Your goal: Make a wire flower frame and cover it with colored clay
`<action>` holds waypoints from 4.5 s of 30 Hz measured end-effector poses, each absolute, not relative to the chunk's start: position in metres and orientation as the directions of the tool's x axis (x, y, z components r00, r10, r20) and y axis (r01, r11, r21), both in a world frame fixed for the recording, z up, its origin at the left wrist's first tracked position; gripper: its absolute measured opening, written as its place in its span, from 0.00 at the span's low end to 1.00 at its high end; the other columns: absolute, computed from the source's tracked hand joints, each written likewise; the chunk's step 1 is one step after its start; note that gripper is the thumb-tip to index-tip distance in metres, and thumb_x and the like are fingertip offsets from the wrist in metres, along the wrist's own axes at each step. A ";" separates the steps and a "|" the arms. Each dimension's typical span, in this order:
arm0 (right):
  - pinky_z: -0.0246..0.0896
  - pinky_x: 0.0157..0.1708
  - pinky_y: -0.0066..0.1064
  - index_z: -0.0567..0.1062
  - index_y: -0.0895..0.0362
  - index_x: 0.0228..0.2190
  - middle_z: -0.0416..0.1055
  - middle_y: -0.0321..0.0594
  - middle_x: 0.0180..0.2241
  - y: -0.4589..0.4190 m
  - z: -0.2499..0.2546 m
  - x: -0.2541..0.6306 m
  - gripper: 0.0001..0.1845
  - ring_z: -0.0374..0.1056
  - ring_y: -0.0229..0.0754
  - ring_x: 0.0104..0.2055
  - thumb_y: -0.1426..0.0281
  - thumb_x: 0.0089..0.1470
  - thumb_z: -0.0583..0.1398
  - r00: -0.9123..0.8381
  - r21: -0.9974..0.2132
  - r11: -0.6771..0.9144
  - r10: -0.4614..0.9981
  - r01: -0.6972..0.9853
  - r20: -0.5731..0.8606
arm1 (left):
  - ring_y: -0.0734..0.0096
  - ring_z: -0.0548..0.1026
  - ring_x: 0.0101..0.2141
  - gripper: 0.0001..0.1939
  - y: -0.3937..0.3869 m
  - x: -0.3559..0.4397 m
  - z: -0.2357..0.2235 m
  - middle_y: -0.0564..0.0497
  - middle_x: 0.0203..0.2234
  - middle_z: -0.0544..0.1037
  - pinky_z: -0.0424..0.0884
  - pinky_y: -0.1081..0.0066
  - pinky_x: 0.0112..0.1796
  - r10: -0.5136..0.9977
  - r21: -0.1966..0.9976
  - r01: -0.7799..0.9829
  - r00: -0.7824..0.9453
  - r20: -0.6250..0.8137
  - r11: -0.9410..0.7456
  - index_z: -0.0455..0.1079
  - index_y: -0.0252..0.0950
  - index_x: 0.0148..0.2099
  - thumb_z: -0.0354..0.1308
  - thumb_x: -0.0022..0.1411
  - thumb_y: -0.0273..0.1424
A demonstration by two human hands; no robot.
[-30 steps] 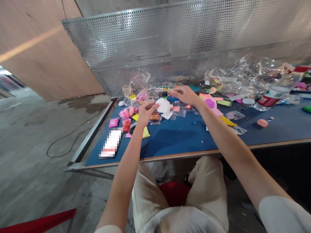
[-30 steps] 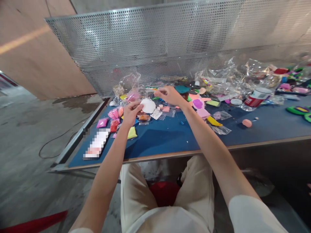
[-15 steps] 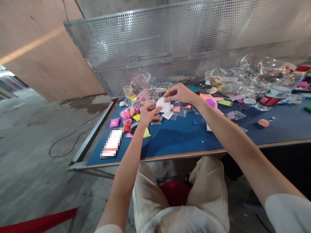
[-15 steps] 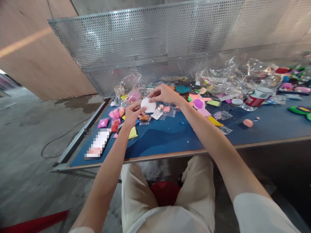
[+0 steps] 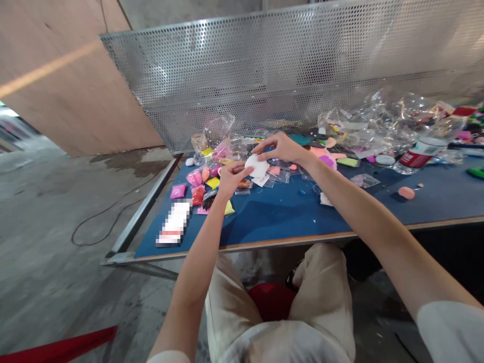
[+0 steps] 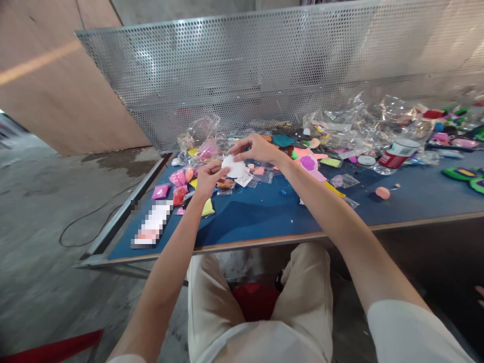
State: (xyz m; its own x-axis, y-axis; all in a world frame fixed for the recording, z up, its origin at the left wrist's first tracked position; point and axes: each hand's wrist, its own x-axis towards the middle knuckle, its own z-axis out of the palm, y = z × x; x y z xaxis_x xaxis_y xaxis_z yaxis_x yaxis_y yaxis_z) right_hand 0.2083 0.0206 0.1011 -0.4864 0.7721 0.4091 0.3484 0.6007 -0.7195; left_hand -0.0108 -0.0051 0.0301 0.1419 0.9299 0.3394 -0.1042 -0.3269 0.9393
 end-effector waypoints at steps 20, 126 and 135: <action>0.68 0.39 0.37 0.87 0.53 0.32 0.83 0.42 0.34 0.014 0.108 0.217 0.17 0.76 0.46 0.36 0.54 0.47 0.71 -0.480 -0.616 0.577 0.809 0.536 0.339 | 0.55 0.83 0.46 0.42 0.013 -0.019 0.015 0.42 0.50 0.83 0.81 0.56 0.47 0.812 0.830 -0.025 0.192 0.551 -0.557 0.72 0.41 0.62 0.73 0.50 0.55; 0.61 0.24 0.28 0.80 0.57 0.27 0.72 0.32 0.21 0.018 -0.016 0.173 0.22 0.62 0.32 0.22 0.53 0.36 0.75 -0.063 -0.922 0.314 0.940 -0.225 0.336 | 0.58 0.85 0.36 0.25 0.010 -0.003 -0.001 0.44 0.33 0.85 0.82 0.63 0.39 0.933 0.943 -0.166 0.173 0.315 -0.288 0.79 0.33 0.40 0.78 0.44 0.44; 0.58 0.20 0.27 0.76 0.56 0.21 0.67 0.31 0.16 0.017 -0.017 0.169 0.28 0.58 0.32 0.18 0.44 0.40 0.72 -0.058 -0.911 0.371 0.920 -0.181 0.387 | 0.70 0.80 0.26 0.30 0.003 0.000 0.005 0.47 0.35 0.84 0.78 0.70 0.29 0.925 0.938 -0.089 0.161 0.345 -0.334 0.77 0.34 0.45 0.80 0.40 0.40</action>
State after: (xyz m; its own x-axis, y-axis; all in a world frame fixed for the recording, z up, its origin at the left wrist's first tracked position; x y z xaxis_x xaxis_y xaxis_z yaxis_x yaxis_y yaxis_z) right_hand 0.1694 0.0174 -0.0167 -0.0581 0.9203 0.3868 -0.1812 0.3713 -0.9107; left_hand -0.0001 0.0033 0.0045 0.1614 0.9247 0.3448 -0.0890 -0.3343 0.9383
